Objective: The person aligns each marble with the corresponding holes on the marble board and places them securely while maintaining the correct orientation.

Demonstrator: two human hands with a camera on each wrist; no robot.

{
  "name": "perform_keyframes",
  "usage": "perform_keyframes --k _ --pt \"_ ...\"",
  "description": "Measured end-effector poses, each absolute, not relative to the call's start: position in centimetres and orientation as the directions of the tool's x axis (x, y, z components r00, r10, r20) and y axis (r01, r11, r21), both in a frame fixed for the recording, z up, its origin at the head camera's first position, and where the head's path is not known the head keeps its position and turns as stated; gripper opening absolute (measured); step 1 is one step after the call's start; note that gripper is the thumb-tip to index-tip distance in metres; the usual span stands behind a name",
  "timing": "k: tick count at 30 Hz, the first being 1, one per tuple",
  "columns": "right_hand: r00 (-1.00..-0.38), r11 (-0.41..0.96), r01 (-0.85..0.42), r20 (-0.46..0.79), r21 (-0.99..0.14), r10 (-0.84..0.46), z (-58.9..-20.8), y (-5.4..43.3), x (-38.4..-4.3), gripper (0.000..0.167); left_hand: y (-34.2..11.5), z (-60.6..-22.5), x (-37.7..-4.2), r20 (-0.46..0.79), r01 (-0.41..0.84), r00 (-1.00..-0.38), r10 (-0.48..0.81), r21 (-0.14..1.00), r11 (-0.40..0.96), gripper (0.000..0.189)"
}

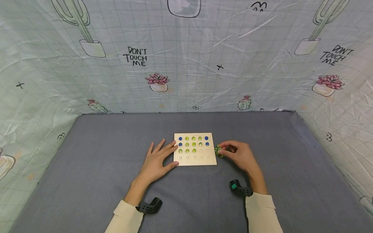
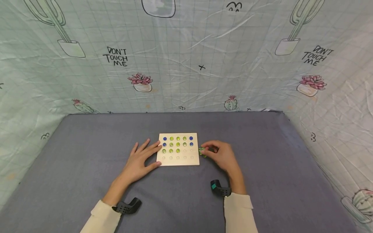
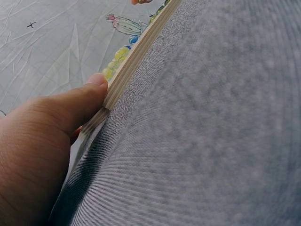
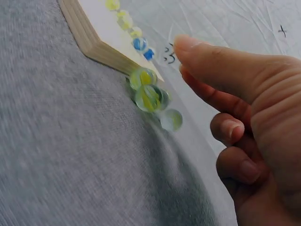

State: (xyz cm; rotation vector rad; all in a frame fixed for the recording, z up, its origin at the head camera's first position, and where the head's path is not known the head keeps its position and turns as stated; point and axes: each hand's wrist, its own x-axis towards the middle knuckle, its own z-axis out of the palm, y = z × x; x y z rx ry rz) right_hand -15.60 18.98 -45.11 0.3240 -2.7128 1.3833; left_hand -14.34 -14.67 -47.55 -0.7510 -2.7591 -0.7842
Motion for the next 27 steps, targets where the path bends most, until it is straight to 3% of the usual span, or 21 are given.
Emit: perform_keyframes --k 27 --pt "-0.935 0.591 -0.355 0.279 -0.725 -0.22 -45.3 15.6 -15.6 0.014 -14.4 -48.1 -13.8 0.303 0.503 -0.863 0.405 0.436 0.746 0.062"
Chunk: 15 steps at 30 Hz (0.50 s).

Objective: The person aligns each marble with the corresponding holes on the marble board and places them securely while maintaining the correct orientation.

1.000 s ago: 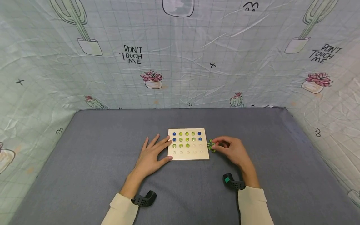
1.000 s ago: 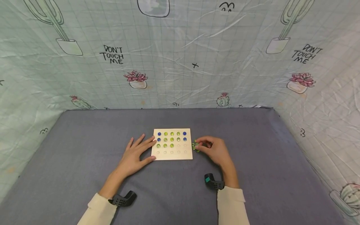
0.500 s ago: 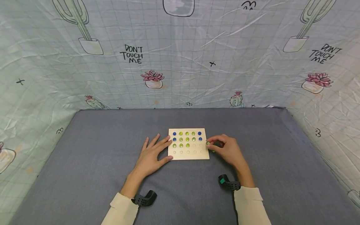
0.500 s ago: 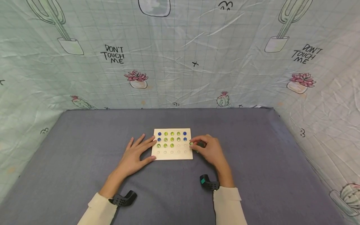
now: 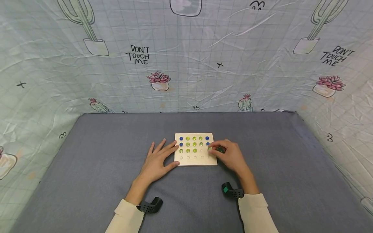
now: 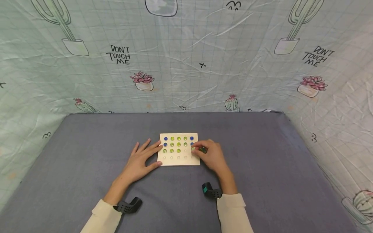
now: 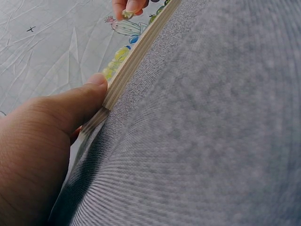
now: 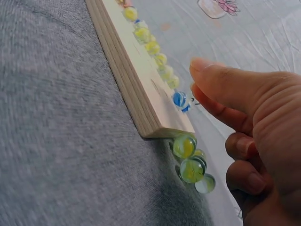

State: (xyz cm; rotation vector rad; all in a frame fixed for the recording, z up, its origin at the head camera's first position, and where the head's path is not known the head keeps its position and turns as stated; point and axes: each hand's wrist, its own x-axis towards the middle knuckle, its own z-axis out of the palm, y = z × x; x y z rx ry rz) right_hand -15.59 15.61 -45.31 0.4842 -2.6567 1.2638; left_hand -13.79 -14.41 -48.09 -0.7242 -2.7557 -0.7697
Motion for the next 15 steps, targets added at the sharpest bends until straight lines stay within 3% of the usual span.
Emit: perform_keyframes --k 15 --pt "-0.922 0.628 -0.385 0.312 -0.676 -0.229 -45.6 13.8 -15.5 0.015 -14.4 -48.2 -13.8 0.311 0.507 -0.86 0.405 0.432 0.746 0.063"
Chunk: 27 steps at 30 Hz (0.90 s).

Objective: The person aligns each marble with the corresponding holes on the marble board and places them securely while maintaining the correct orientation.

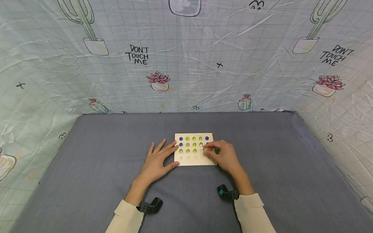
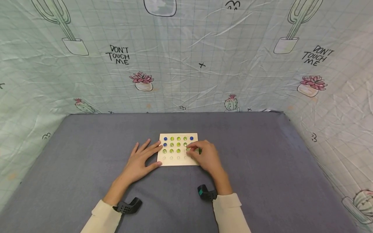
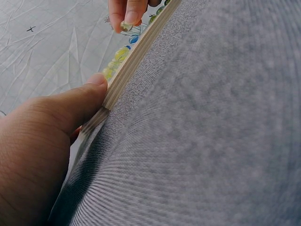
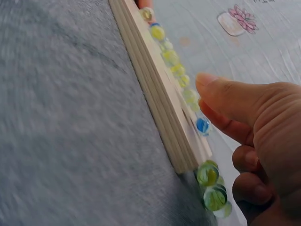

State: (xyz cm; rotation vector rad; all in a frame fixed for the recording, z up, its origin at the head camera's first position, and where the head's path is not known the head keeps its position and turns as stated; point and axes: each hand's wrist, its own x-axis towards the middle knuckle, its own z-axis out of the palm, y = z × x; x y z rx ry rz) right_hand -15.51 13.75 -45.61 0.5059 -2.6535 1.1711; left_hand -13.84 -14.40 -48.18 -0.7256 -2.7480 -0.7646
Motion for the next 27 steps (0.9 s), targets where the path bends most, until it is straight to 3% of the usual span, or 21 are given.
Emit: perform_keyframes --k 27 --pt "-0.943 0.754 -0.309 0.286 -0.579 -0.167 -45.9 12.4 -15.3 0.013 -14.4 -48.1 -13.8 0.328 0.519 -0.852 0.407 0.433 0.737 0.062"
